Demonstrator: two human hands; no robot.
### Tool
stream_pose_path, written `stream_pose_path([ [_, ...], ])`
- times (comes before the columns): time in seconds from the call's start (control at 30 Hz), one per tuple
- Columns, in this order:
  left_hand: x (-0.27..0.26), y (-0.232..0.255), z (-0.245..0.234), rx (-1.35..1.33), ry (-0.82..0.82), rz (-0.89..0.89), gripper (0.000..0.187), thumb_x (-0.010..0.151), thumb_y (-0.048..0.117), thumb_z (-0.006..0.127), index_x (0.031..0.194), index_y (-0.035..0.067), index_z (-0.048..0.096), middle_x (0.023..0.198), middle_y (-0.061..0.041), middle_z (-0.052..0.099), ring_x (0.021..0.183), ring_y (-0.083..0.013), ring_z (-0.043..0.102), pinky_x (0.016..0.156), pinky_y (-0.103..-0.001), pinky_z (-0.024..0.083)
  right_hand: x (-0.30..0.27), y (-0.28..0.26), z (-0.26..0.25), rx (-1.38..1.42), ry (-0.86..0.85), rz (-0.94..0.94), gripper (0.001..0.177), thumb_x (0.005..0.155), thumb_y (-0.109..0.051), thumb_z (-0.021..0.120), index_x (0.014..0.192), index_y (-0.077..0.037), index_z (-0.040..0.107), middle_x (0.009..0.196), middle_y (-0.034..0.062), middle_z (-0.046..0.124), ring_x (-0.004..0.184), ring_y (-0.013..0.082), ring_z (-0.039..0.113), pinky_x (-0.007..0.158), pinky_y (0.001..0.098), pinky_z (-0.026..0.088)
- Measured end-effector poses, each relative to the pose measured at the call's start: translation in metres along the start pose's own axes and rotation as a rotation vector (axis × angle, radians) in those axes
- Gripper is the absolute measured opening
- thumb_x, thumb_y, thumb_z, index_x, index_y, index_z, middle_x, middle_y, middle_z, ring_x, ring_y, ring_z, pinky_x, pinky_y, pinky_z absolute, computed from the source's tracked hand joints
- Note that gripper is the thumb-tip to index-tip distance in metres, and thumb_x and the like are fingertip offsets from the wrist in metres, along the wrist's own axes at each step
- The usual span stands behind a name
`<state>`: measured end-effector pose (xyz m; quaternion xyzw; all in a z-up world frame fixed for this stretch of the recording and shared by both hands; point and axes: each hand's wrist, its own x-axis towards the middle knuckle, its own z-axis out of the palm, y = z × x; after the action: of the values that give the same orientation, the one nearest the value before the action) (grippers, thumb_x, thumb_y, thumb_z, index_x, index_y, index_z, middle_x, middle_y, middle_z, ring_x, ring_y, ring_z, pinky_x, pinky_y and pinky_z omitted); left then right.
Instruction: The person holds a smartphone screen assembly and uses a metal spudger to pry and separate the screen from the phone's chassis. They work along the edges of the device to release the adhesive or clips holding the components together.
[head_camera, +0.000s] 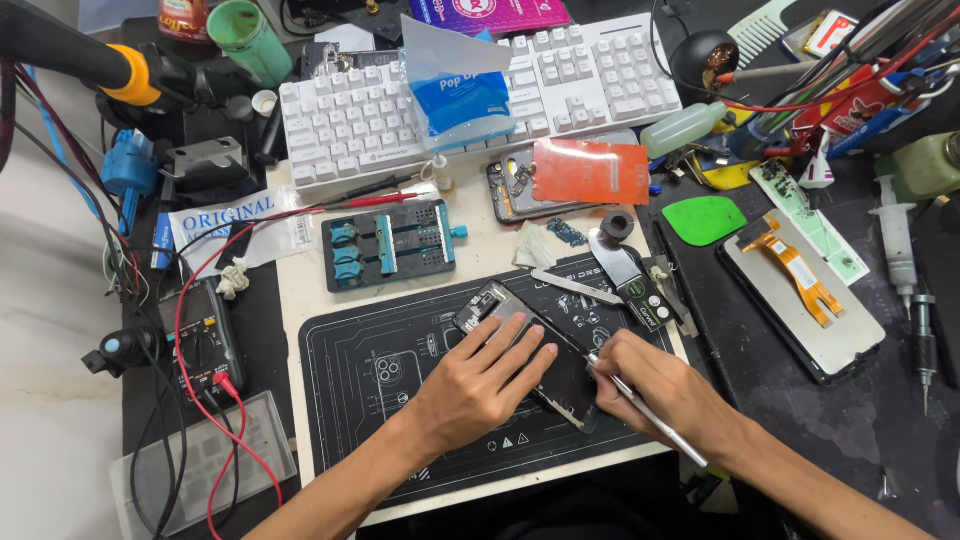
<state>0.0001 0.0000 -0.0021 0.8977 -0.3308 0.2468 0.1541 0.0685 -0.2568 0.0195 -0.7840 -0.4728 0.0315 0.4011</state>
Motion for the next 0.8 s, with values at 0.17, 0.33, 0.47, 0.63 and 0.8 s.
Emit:
stream_pose_path([
  [0.17,-0.0001,-0.0002,-0.0001,-0.006,-0.001,0.000,0.040,0.087,0.008,0.064,0.125,0.000,0.070,0.125,-0.019,0.070,0.123,-0.0365,0.066,0.106,-0.050,0.052,0.0001,0.0011,-0.0005,-0.015,-0.023,-0.001,0.026,0.079,0.002,0.076,0.094,0.002,0.055,0.085,0.0133,0.060,0.071,0.0288,0.066,0.059,0.0355,0.053],
  [0.33,-0.0013,0.0007,0.0003,-0.002,0.001,0.001,0.039,0.087,0.007,0.064,0.125,0.000,0.070,0.126,-0.020,0.070,0.123,-0.0365,0.066,0.107,-0.050,0.051,-0.0002,0.0012,0.0004,-0.011,-0.039,0.004,0.028,0.078,0.001,0.077,0.094,0.002,0.054,0.089,0.0134,0.060,0.074,0.0301,0.067,0.060,0.0352,0.055],
  [0.47,-0.0001,0.0007,-0.0019,-0.001,-0.003,0.007,0.040,0.086,0.007,0.064,0.125,-0.001,0.070,0.126,-0.021,0.070,0.123,-0.0370,0.066,0.107,-0.050,0.051,0.0006,0.0024,-0.0008,-0.039,-0.045,0.006,0.028,0.078,0.000,0.079,0.094,0.001,0.055,0.085,0.0133,0.059,0.071,0.0308,0.065,0.060,0.0366,0.053],
  [0.63,0.0007,0.0015,-0.0027,-0.011,-0.003,0.007,0.041,0.086,0.008,0.063,0.125,-0.002,0.070,0.127,-0.021,0.070,0.122,-0.0377,0.066,0.107,-0.051,0.050,-0.0006,0.0028,-0.0015,-0.004,-0.022,-0.017,0.026,0.080,0.000,0.077,0.094,0.001,0.055,0.088,0.0132,0.061,0.073,0.0300,0.067,0.060,0.0346,0.055],
  [0.8,0.0003,0.0011,-0.0025,-0.003,-0.005,0.008,0.041,0.088,0.008,0.063,0.127,-0.002,0.069,0.127,-0.021,0.069,0.123,-0.0377,0.066,0.108,-0.051,0.050,-0.0017,0.0015,-0.0024,-0.003,-0.028,-0.003,0.024,0.082,0.000,0.076,0.094,0.001,0.055,0.086,0.0123,0.060,0.071,0.0298,0.066,0.061,0.0351,0.055],
])
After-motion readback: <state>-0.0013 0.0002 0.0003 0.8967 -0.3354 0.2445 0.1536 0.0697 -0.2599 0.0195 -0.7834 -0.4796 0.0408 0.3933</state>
